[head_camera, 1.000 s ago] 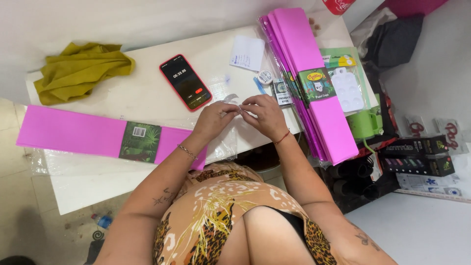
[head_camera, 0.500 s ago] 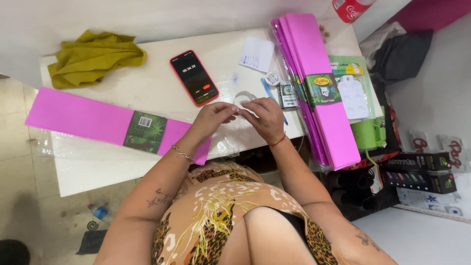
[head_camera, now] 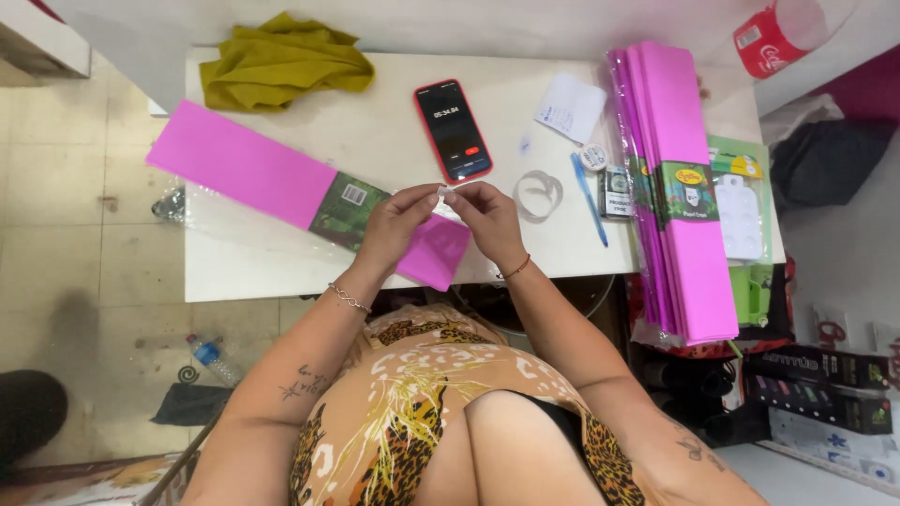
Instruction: Labeling and organizing individual packages of pink crepe paper at a workstation.
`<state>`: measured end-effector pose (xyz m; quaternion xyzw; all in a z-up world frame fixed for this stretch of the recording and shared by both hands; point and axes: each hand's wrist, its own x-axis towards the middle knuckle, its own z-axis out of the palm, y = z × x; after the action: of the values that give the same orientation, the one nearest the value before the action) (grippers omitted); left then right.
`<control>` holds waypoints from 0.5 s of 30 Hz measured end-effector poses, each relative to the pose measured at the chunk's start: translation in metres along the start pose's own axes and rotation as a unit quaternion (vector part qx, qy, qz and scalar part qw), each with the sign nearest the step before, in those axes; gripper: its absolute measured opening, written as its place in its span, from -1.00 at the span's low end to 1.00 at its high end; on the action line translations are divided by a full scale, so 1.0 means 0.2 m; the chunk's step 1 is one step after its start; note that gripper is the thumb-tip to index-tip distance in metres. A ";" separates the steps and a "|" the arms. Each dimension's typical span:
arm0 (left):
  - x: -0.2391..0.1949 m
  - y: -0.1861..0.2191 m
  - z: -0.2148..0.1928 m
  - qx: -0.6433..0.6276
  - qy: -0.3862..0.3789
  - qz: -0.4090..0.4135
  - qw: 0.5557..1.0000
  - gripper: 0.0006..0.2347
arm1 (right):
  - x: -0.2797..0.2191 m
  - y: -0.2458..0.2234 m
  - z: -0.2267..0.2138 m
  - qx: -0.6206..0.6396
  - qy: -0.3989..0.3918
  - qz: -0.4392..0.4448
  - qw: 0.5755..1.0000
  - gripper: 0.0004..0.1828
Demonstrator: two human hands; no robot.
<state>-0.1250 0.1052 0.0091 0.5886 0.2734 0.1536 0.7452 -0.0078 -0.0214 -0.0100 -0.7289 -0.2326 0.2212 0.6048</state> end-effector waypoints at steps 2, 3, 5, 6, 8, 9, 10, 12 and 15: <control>-0.08 0.10 -0.10 0.044 0.021 0.033 0.998 -0.73 | 0.02 0.02 0.08 -0.022 -0.003 -0.012 1.000 -0.78; -0.12 0.15 -0.14 0.090 0.035 0.062 0.993 -0.72 | 0.02 0.04 0.12 -0.044 0.001 -0.022 0.999 -0.79; -0.10 0.09 -0.28 0.093 0.078 0.070 0.990 -0.68 | 0.03 0.00 0.19 -0.111 -0.016 -0.050 0.992 -0.79; -0.09 0.06 -0.34 0.097 0.116 0.077 0.985 -0.63 | 0.04 -0.01 0.22 -0.177 -0.028 -0.077 0.981 -0.78; -0.13 0.07 -0.40 0.077 0.140 0.060 0.985 -0.61 | 0.04 0.00 0.28 -0.274 -0.064 -0.098 0.955 -0.65; -0.15 0.07 -0.43 0.059 0.161 0.043 0.984 -0.59 | 0.04 0.00 0.30 -0.367 -0.096 -0.116 0.918 -0.47; -0.15 0.05 -0.46 0.058 0.162 0.044 0.984 -0.59 | 0.04 0.03 0.32 -0.368 -0.096 -0.117 0.917 -0.47; -0.14 0.00 -0.50 0.033 0.153 0.000 0.988 -0.58 | 0.05 0.09 0.36 -0.437 -0.099 -0.111 0.887 -0.41; -0.14 -0.02 -0.53 0.028 0.139 -0.018 0.990 -0.59 | 0.04 0.08 0.40 -0.442 -0.095 -0.092 0.887 -0.43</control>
<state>-0.2096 0.1731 -0.0050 0.5771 0.3885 0.2129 0.6860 -0.0491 0.0429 -0.0389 -0.8714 -0.4290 0.1069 0.2126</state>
